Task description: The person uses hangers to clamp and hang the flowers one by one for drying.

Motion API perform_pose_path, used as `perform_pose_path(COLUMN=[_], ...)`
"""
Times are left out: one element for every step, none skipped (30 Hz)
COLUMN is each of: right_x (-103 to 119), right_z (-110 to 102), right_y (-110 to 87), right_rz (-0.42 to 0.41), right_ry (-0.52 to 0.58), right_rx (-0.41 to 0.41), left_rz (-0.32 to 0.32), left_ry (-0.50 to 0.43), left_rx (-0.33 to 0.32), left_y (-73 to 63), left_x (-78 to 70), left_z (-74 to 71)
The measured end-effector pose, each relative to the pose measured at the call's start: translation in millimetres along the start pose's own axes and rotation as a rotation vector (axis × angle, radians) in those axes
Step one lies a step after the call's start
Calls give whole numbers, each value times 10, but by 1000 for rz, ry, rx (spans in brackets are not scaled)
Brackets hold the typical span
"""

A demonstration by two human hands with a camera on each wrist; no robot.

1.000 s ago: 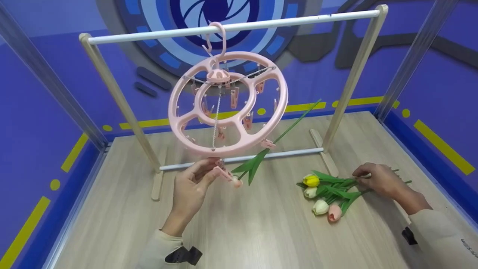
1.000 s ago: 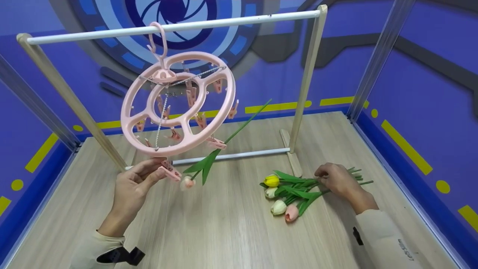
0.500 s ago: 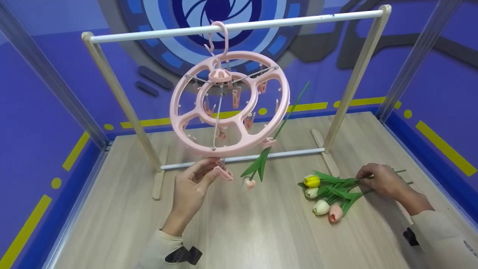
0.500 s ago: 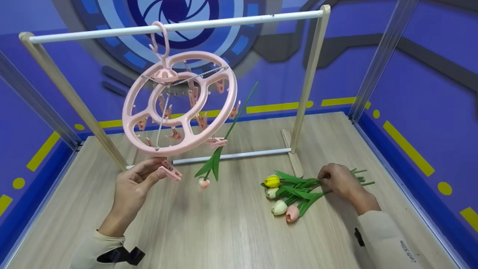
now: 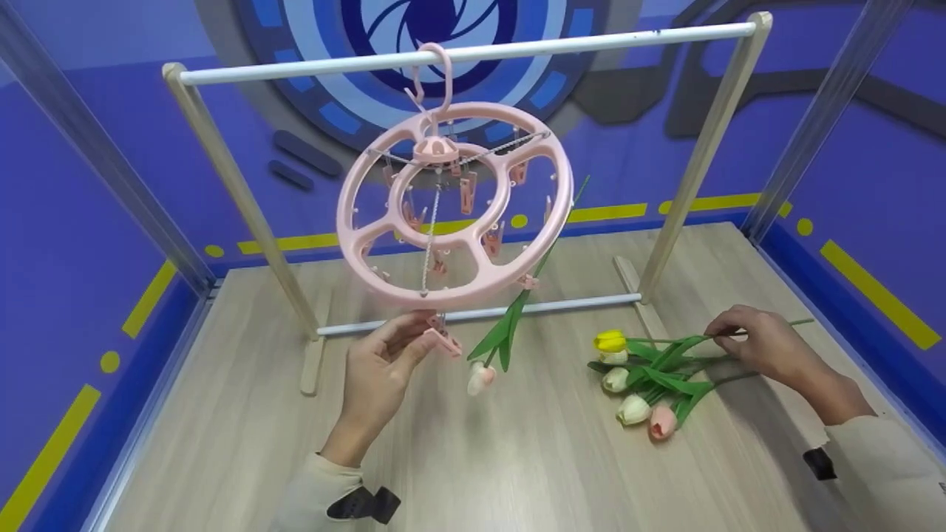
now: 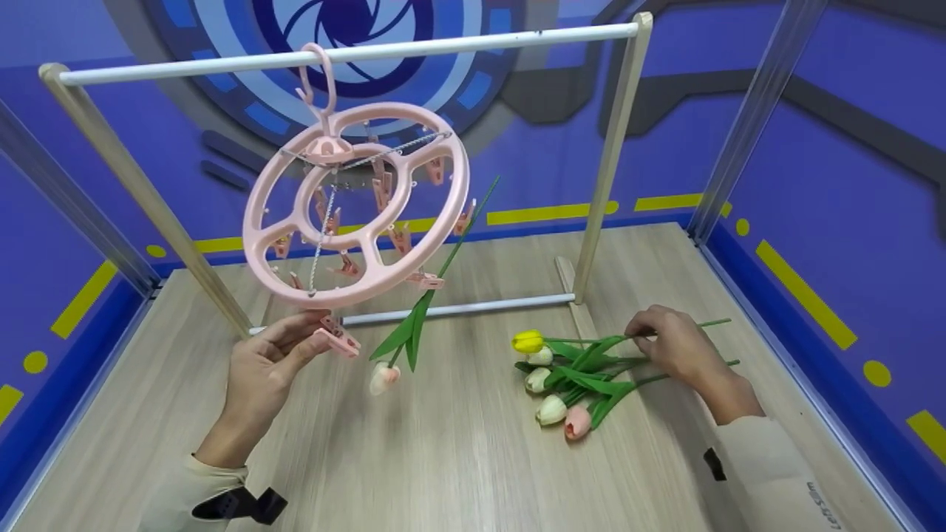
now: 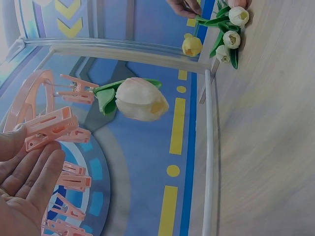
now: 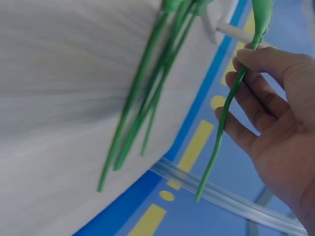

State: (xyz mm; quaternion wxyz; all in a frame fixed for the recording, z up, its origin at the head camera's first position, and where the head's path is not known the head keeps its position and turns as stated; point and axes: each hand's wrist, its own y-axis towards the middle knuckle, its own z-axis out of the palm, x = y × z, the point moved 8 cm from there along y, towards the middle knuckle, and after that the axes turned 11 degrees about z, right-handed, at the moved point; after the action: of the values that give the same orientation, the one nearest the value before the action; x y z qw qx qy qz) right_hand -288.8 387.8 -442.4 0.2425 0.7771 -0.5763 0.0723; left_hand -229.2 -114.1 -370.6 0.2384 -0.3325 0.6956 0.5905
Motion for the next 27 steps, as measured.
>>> perform_pose_path(right_x=[36,76,119,165,214,263,317,372,425,479,534,591,652,710,768,830,890,948,1007,1065,1126,1188,1249,1307,1365,1418,1471], right_z=[-24,-50,-74,-99,-123,-147,-170,-190,-205,-219,-231,-242,-250,-256,-260,-266,-272,-278,-281,-287,-293,-302,-310,-316,-322,-325,-327], right_y=[5,11,19,29,38,46,55,63,70,76,80,80,81,81,81,79,76,74,74,71,69,64,60,54,46,37,28], right_rz=[-11,-21,-33,-46,-60,-74,-88,-104,-121,-137,-154,-171,-186,-201,-216,-232,-246,-261,-272,-284,-300,-319,-337,-353,-367,-383,-400], right_ry=[-4,-3,2,5,10,17,23,27,31,36,41,44,44,46,48,45,43,39,34,32,30,27,26,21,20,21,22], right_rx=[-12,-23,-33,-46,-59,-72,-82,-92,-100,-105,-106,-108,-109,-109,-108,-108,-107,-107,-103,-100,-99,-98,-94,-90,-84,-78,-68], left_rz=[-2,-5,-8,-9,-10,-9,-11,-12,-11,-11,-11,-10,-9,-6,-2,3,9,14,20,24,28,32,33,35,38,39,43], left_ry=[-2,-1,0,3,9,14,16,19,19,20,19,17,17,18,20,22,18,12,7,0,-5,-8,-15,-14,-11,-9,-5], left_rx=[-1,-2,-1,-2,-2,-2,0,1,3,4,7,8,9,9,10,11,12,12,13,14,16,17,18,19,20,21,22], left_y=[1,1,1,1,1,2,2,2,3,4,6,7,8,9,12,14,18,23,28,33,35,37,38,37,37,35,34], left_x=[0,0,0,-1,-2,-6,-7,-8,-11,-15,-17,-21,-23,-27,-32,-36,-39,-42,-45,-48,-51,-54,-56,-60,-64,-68,-72], left_z=[1,3,5,6,6,7,10,12,15,18,23,27,28,29,31,33,36,40,44,48,53,56,59,61,61,63,64])
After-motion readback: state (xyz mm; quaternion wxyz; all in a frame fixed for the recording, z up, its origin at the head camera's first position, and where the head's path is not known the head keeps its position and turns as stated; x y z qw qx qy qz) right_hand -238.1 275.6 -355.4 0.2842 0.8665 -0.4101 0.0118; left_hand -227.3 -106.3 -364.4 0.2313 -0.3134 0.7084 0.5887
